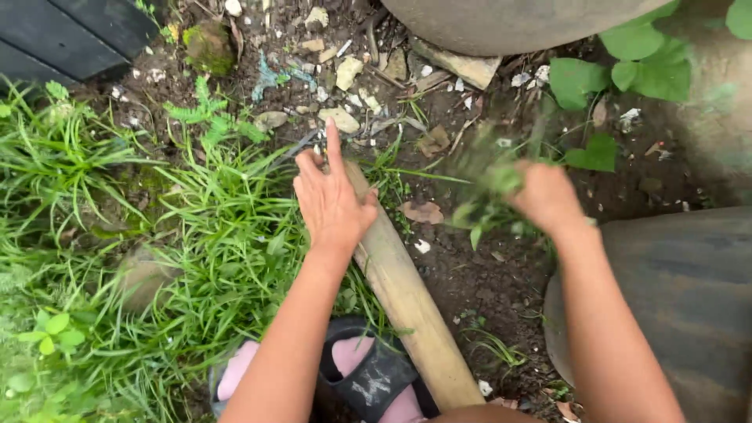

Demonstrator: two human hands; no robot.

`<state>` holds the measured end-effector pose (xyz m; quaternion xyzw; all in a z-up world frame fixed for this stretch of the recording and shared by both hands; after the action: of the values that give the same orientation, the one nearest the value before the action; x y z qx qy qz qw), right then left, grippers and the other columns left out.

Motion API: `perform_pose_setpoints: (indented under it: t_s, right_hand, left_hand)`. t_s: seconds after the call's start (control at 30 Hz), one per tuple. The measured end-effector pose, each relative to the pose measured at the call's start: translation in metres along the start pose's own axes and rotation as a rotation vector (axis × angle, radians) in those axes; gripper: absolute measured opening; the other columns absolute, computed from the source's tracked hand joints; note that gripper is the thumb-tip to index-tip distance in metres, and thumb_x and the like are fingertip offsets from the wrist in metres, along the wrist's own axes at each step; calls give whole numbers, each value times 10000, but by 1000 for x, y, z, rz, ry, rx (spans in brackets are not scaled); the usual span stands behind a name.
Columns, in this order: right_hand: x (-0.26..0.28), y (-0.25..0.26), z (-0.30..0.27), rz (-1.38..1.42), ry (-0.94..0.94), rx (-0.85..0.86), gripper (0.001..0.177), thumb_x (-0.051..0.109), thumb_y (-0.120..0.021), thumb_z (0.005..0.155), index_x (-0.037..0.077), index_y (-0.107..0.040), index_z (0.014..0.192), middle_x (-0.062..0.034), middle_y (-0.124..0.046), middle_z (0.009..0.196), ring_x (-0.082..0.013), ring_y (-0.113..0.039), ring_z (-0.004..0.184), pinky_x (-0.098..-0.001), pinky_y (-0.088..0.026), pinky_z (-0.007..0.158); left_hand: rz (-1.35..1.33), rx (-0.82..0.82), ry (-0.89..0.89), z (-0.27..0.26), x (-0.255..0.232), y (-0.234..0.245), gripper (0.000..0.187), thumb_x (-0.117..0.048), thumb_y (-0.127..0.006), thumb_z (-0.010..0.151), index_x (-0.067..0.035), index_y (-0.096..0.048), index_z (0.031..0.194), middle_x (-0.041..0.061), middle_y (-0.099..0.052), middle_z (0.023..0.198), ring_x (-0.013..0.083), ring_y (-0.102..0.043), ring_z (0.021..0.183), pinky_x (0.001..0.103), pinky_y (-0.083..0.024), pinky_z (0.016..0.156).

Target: Remove weeds from the soil around large plant pots and outdoor structures.

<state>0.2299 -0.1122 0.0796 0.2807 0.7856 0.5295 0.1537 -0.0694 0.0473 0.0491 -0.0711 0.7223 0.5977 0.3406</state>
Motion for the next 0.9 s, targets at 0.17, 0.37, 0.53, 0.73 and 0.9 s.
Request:
perform_pose_setpoints:
  t_s: [0.17,0.37,0.53,0.73,0.9]
  right_hand:
    - [66,-46,-17,-270,527,162,492,21,-657,752,243,-725,1185,-79,-614,1369,-311,-597,1256,-445,-478,1040]
    - [156,-51,2,-248,877,164,433,5,-552,882,124,-664,1284,-62,-615,1357,-300,-660,1074,-429,-531,933]
    - [148,-95,52,-561,895,126,233,87,-549,984,76,-650,1193,-86,-669,1123,-248,-670,964,-412,-551,894]
    - [162,-77,48,-448,924,-190,201,50,-579,858,32,-651,1045,-149,-683,992,-315,-697,908,-438,-565,847]
    - [150,-61,17,-64,612,43,347,-2,-552,847,16,-651,1180,-198,-688,1048,-375,-686,1002,-466,-540,883]
  left_hand:
    - [25,104,104,-5,3,19,1382,-256,-945,599,-196,-17,1621,238,-388,1278,379,-472,1036,449,-402,901]
    - [39,93,99,-4,0,27,1440,-242,-961,547,-195,5,1614,236,-385,1255,381,-479,1041,446,-409,887]
    - [42,199,181,-1,-1,31,1431,-222,-948,595,-192,34,1636,227,-381,1278,366,-494,1026,436,-413,897]
    - [34,116,128,-2,0,28,1439,-244,-967,566,-198,19,1612,234,-391,1276,370,-491,1059,438,-409,880]
    - [22,112,114,-1,3,27,1464,-254,-980,522,-179,5,1603,249,-387,1268,379,-485,1075,438,-409,862]
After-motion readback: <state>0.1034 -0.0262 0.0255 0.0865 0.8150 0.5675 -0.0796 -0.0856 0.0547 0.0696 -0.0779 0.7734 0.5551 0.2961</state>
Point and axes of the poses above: each hand's wrist, its own z-axis towards the middle knuckle, its own y-axis out of the back of the hand, x = y × z, the point moved 1 cm from there along z, towards the middle knuckle
